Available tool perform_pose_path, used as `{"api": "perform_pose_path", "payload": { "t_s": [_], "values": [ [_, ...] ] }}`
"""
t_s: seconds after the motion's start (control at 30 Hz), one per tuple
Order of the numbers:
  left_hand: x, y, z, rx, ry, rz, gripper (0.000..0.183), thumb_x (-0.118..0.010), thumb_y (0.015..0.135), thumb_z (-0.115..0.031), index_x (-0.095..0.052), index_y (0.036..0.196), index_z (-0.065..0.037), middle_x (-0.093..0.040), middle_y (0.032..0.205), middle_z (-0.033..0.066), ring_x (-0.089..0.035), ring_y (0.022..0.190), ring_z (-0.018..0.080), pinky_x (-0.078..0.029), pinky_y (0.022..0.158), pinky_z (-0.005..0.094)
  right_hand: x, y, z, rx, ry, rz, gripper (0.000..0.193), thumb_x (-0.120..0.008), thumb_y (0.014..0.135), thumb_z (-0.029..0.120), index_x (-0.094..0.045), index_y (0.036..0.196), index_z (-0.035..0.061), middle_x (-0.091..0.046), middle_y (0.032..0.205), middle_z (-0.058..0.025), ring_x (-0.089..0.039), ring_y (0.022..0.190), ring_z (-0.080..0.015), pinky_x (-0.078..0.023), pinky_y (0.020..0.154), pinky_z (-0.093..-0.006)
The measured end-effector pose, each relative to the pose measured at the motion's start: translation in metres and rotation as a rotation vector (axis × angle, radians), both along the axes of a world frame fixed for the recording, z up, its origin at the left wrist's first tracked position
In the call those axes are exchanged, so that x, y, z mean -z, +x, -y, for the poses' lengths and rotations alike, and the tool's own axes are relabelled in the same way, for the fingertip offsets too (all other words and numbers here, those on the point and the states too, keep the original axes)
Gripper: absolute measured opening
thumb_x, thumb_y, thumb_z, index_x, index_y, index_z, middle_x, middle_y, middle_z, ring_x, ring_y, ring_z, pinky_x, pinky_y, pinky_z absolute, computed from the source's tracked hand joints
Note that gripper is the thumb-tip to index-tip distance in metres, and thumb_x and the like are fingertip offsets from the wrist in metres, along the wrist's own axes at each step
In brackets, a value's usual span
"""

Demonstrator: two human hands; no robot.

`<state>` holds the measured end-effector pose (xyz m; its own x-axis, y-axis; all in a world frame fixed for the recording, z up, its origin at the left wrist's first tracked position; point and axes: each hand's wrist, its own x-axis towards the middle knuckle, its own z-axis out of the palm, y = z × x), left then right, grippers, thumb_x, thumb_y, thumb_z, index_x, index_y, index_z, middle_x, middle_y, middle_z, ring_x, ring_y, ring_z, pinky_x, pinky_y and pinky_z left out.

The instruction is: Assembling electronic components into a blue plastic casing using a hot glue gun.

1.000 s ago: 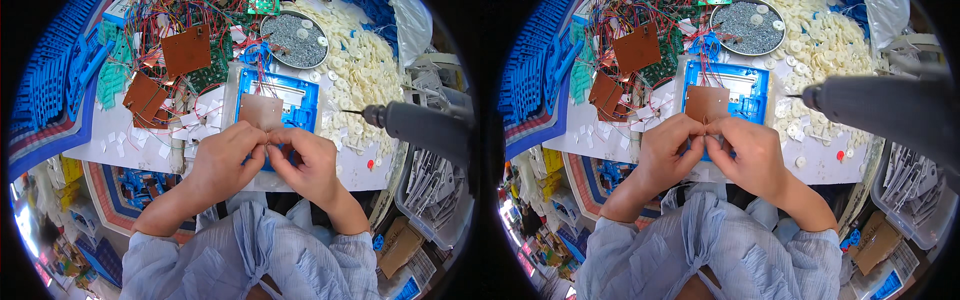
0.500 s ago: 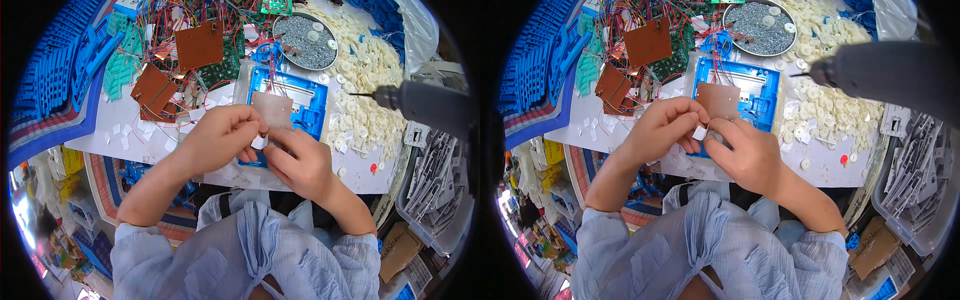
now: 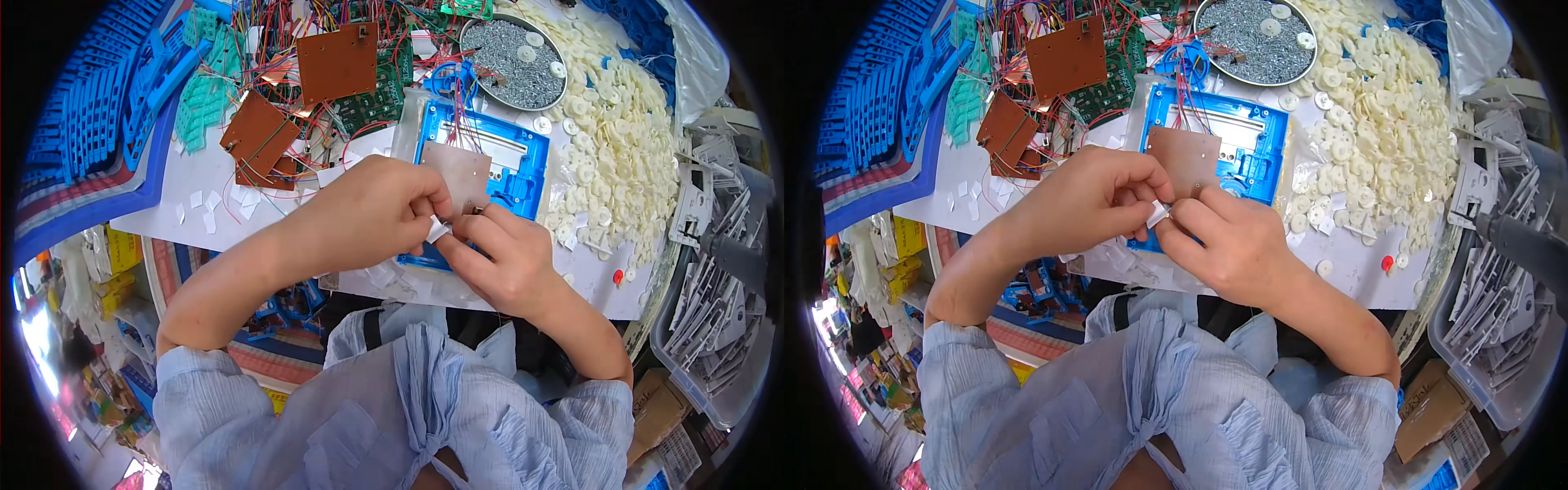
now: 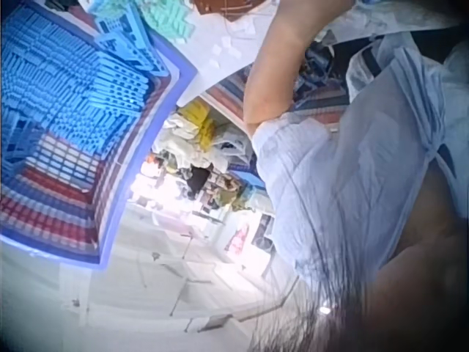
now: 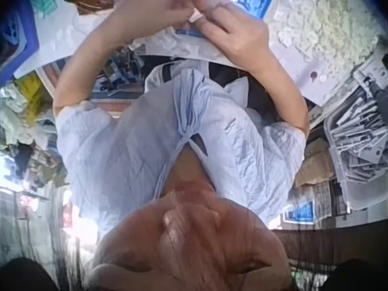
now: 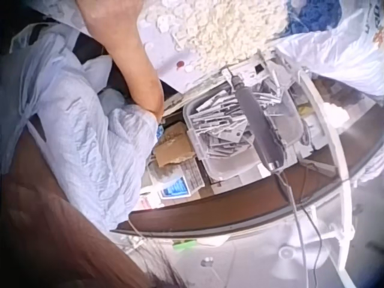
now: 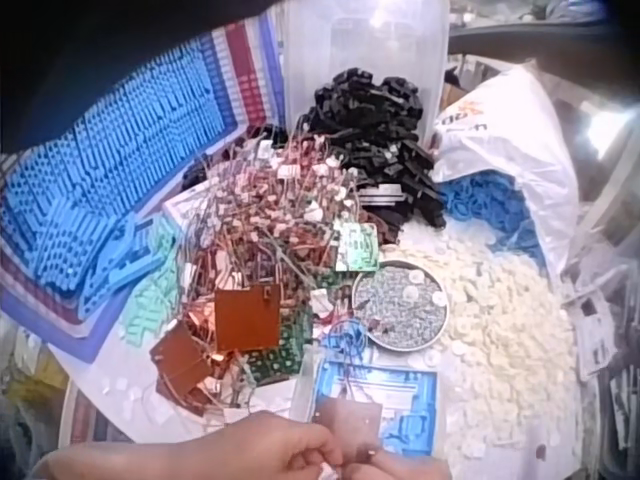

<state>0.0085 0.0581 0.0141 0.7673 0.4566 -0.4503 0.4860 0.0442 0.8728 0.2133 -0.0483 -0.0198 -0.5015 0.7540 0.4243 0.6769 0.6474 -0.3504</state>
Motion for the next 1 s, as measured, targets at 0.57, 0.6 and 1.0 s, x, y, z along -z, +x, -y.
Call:
{"api": "perform_pose_path", "payload": {
  "t_s": [0.57,0.6,1.0],
  "values": [
    [0.007,-0.007,-0.001,0.017,-0.181,0.063,0.028,-0.066,0.089,-0.001,-0.068,0.115,0.009,-0.075,0.096,0.0091,-0.071,0.084,0.0084,-0.057,0.075,0.0224,-0.004,-0.001,-0.004,-0.037,0.062,-0.016,0.031,-0.072,0.064,0.014,-0.073,0.094,0.0063,-0.069,0.095,-0.0070,-0.067,0.078,-0.0214,-0.055,0.058,-0.0307],
    [0.007,-0.008,-0.001,0.025,-0.189,0.074,0.028,-0.066,0.089,0.000,-0.069,0.116,0.009,-0.075,0.096,0.0092,-0.071,0.084,0.0082,-0.057,0.075,0.0224,-0.007,-0.001,-0.005,-0.049,0.046,-0.010,0.030,-0.072,0.065,0.014,-0.073,0.094,0.0060,-0.070,0.095,-0.0072,-0.067,0.077,-0.0213,-0.054,0.057,-0.0306],
    [0.011,-0.009,0.014,-0.058,0.087,0.073,0.021,-0.069,0.089,-0.002,-0.072,0.109,0.005,-0.076,0.089,0.0113,-0.073,0.077,0.0147,-0.057,0.070,0.0273,-0.003,0.003,-0.003,-0.060,0.004,0.021,0.028,-0.073,0.067,0.010,-0.073,0.094,0.0059,-0.067,0.091,-0.0042,-0.063,0.076,-0.0196,-0.052,0.055,-0.0298]
  ]
}}
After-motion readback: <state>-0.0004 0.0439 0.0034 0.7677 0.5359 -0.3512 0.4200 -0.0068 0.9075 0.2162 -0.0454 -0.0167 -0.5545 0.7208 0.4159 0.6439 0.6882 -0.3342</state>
